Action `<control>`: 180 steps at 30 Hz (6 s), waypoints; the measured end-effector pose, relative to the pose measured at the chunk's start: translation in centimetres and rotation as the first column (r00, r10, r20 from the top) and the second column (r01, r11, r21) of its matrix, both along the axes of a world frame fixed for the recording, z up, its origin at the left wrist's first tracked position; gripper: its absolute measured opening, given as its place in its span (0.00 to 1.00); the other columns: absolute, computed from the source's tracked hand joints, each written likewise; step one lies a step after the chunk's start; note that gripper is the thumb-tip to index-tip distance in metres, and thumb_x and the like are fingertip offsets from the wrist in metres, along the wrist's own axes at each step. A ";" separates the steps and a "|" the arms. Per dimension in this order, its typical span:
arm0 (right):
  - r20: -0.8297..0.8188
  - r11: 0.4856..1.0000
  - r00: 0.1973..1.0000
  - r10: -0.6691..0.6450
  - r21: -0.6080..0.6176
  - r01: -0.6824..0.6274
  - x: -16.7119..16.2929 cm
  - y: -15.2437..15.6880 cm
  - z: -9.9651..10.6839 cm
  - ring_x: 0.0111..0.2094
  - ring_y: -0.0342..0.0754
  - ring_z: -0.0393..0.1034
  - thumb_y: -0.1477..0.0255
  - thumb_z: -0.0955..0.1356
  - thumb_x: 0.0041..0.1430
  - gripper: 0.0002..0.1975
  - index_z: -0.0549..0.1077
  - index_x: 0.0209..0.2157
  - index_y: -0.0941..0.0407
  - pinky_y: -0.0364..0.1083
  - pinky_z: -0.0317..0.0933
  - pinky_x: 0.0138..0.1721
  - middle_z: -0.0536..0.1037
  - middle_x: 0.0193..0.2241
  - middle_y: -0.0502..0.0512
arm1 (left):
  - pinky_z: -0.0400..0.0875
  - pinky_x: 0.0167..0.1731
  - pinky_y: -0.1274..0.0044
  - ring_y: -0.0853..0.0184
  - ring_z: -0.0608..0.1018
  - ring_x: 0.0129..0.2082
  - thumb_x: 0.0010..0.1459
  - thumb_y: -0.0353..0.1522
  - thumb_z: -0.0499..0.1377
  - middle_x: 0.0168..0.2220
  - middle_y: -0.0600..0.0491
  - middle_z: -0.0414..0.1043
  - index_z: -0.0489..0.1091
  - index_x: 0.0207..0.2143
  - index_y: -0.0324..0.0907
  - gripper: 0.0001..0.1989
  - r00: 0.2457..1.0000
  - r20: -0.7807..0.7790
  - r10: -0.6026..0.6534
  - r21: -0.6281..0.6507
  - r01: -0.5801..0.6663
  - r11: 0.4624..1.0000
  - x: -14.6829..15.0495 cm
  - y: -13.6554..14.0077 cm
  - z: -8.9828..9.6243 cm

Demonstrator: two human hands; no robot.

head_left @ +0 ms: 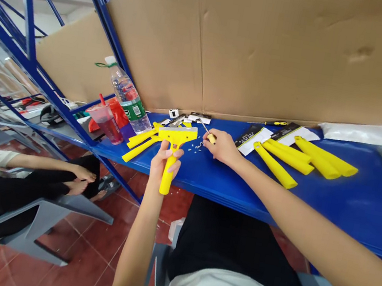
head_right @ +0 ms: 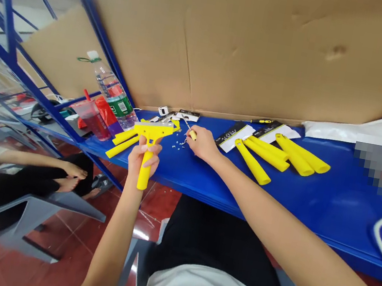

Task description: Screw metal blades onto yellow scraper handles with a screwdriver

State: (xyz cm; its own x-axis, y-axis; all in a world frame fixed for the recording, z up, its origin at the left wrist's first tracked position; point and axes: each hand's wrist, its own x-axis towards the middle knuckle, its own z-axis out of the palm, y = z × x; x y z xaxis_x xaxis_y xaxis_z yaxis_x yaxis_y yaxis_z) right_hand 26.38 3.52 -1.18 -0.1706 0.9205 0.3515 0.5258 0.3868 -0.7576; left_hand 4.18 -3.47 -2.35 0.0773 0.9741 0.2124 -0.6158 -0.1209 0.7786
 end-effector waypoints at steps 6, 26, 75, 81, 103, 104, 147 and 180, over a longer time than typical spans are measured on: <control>-0.058 0.998 0.998 -0.036 -0.058 0.033 -0.6 0.0 -0.1 0.18 0.45 0.73 0.77 0.75 0.65 0.04 0.81 0.42 0.57 0.46 0.67 0.26 0.83 0.30 0.53 | 0.50 0.14 0.86 0.70 0.70 0.34 0.45 0.32 0.72 0.48 0.48 0.73 0.75 0.40 0.49 0.18 1.000 -0.012 0.012 -0.007 -0.012 1.000 0.1 0.2 0.2; -0.321 0.932 0.936 0.143 0.363 -0.018 -2.4 -2.7 2.9 0.39 0.52 0.78 0.64 0.72 0.69 0.07 0.77 0.40 0.53 0.49 0.73 0.37 0.79 0.50 0.60 | 0.59 0.20 0.89 0.74 0.78 0.35 0.53 0.24 0.67 0.46 0.51 0.73 0.67 0.47 0.48 0.22 0.984 0.177 0.006 -0.032 -0.001 0.999 1.2 -0.7 1.6; -0.390 0.967 0.887 0.248 0.160 -0.200 -2.1 -2.6 3.2 0.22 0.41 0.69 0.49 0.82 0.50 0.25 0.79 0.33 0.56 0.47 0.66 0.19 0.75 0.46 0.57 | 0.63 0.19 0.85 0.68 0.82 0.35 0.45 0.25 0.73 0.40 0.51 0.78 0.74 0.49 0.42 0.26 1.000 0.002 0.010 0.007 -0.010 1.000 1.3 0.2 1.3; -0.412 0.972 0.881 0.233 0.114 -0.204 -2.3 -2.9 3.3 0.22 0.42 0.68 0.49 0.83 0.47 0.26 0.78 0.33 0.55 0.46 0.65 0.20 0.77 0.40 0.54 | 0.63 0.19 0.85 0.67 0.82 0.35 0.44 0.24 0.73 0.40 0.51 0.78 0.73 0.47 0.42 0.26 0.999 0.020 0.034 -0.017 -0.034 0.999 1.5 0.1 1.5; -0.596 0.947 0.802 0.031 -0.240 -0.215 -1.9 -2.2 3.5 0.20 0.40 0.61 0.67 0.87 0.44 0.22 0.75 0.31 0.54 0.40 0.59 0.17 0.72 0.21 0.45 | 0.68 0.24 0.89 0.72 0.84 0.39 0.62 0.19 0.61 0.56 0.45 0.76 0.66 0.53 0.48 0.21 0.937 0.338 -0.083 -0.253 0.176 0.951 3.5 -0.2 1.9; -0.599 0.946 0.800 0.027 -0.243 -0.214 -2.0 -2.2 3.4 0.20 0.40 0.61 0.67 0.87 0.44 0.22 0.75 0.32 0.54 0.40 0.59 0.17 0.72 0.22 0.44 | 0.68 0.24 0.89 0.72 0.84 0.40 0.63 0.19 0.61 0.56 0.45 0.76 0.66 0.53 0.48 0.21 0.936 0.343 -0.084 -0.253 0.178 0.951 3.5 -0.2 1.9; -0.503 0.823 0.863 0.052 0.510 0.249 0.9 -2.7 5.9 0.44 0.55 0.77 0.50 0.70 0.70 0.24 0.66 0.59 0.48 0.52 0.73 0.49 0.78 0.47 0.58 | 0.73 0.28 0.90 0.74 0.85 0.41 0.68 0.20 0.59 0.52 0.50 0.76 0.68 0.59 0.52 0.22 0.935 0.356 0.000 -0.178 0.067 0.982 3.3 0.1 1.7; -0.478 0.744 0.869 0.126 0.625 0.236 0.5 -0.8 4.5 0.40 0.52 0.80 0.53 0.72 0.71 0.21 0.67 0.55 0.49 0.54 0.77 0.45 0.81 0.43 0.55 | 0.74 0.29 0.89 0.73 0.86 0.43 0.72 0.20 0.57 0.52 0.50 0.77 0.68 0.59 0.50 0.20 0.924 0.383 0.003 -0.196 0.078 0.977 3.4 -0.3 1.7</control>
State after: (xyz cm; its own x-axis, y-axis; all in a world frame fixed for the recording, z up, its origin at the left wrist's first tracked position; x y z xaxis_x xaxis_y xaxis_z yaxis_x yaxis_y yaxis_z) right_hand 26.86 2.73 3.35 0.2218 0.4331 0.8736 0.2191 0.8509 -0.4775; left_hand 7.57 -3.78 -0.67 0.0681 0.9972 0.0302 -0.8703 0.0446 0.4906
